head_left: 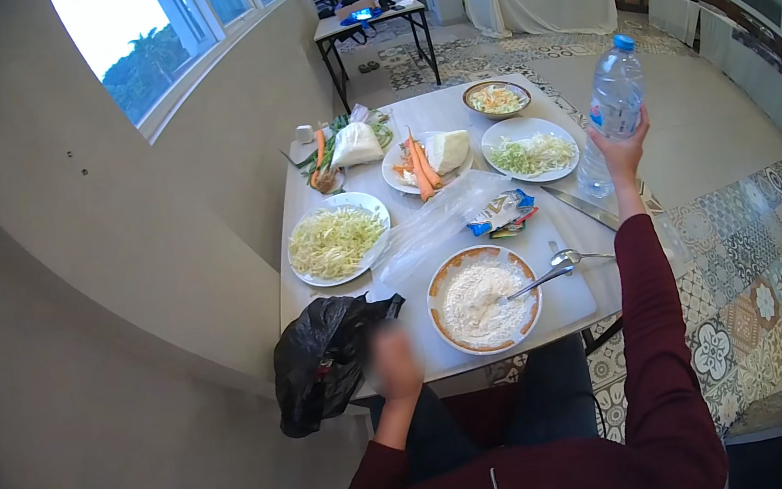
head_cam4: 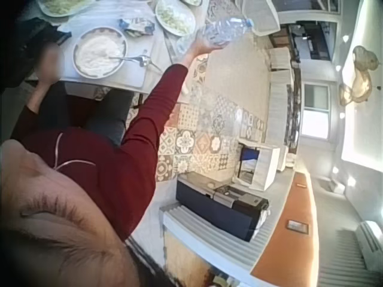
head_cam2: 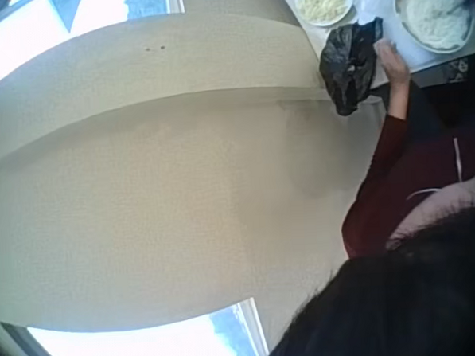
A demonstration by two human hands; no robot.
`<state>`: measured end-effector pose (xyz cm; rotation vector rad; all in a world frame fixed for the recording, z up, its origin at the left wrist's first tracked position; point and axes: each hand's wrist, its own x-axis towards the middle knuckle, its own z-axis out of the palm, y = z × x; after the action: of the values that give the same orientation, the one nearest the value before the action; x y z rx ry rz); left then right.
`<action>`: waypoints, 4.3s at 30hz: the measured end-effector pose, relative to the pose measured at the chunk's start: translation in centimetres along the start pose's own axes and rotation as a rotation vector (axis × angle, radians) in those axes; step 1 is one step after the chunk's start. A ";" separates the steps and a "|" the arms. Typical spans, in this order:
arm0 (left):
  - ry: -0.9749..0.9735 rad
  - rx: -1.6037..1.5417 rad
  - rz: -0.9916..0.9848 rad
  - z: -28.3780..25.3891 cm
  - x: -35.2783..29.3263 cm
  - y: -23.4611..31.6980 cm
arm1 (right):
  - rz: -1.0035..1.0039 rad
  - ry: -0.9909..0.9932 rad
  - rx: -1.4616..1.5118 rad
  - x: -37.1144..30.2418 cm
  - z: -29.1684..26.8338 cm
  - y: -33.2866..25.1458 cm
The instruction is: The person stirs a white mixture in a bowl using a spoon, picks up a plastic bag, and opens a bottle of water to pour into the bowl.
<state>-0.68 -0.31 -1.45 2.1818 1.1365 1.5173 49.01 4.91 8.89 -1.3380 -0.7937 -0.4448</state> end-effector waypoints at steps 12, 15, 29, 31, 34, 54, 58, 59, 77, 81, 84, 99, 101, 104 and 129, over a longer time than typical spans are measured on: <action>0.080 -0.057 -0.037 -1.4 -0.7 2.4 | -0.275 -0.004 0.350 -1.6 -18.3 -12.6; 0.014 -0.160 -0.040 -2.5 -2.2 2.8 | -0.134 -0.214 0.435 -6.5 -26.7 -11.2; -1.567 -0.361 0.651 22.5 -13.6 10.7 | 0.301 -0.536 0.875 -15.2 -38.0 -22.2; -1.266 -0.286 0.713 24.5 -12.2 8.4 | 0.316 -0.523 0.843 -15.2 -39.7 -22.2; -0.905 -0.463 -0.147 25.8 -12.9 2.6 | 0.338 -0.559 0.832 -15.1 -40.9 -22.2; -0.766 -0.977 0.570 -1.5 9.5 26.6 | 0.914 -1.157 1.569 -21.2 -23.0 -16.7; -1.018 -1.184 0.360 -2.3 9.4 26.4 | 0.943 -1.206 1.496 -22.7 -21.2 -16.6; -1.019 -1.179 0.360 -2.6 9.5 26.0 | 0.943 -1.224 1.478 -22.8 -21.1 -16.7; -0.230 -0.219 0.371 -2.4 10.1 26.0 | 0.337 -0.870 0.384 -19.0 -22.0 -21.6; -0.177 -0.147 0.298 -2.2 10.4 26.7 | 0.266 -0.811 0.326 -19.3 -21.9 -20.8; -0.111 -0.246 0.260 -2.1 10.3 26.4 | 0.160 -0.792 0.218 -19.4 -22.4 -20.3; -0.760 -1.257 -0.446 3.5 -5.2 16.0 | 0.240 -1.053 0.062 -17.1 -21.9 -20.7; -0.742 -1.263 -0.483 4.3 -6.0 15.7 | 0.261 -1.090 0.016 -17.1 -21.8 -20.3; -0.709 -1.267 -0.583 4.9 -6.6 15.7 | 0.300 -1.157 -0.046 -16.7 -21.6 -20.4; -0.689 -1.313 -0.826 5.2 -5.6 16.0 | 0.284 -1.365 -0.173 -13.6 -19.6 -20.7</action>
<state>10.28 -13.80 1.94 0.9314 0.4058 0.6305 30.38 -20.32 12.53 -1.8291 -1.6343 0.7647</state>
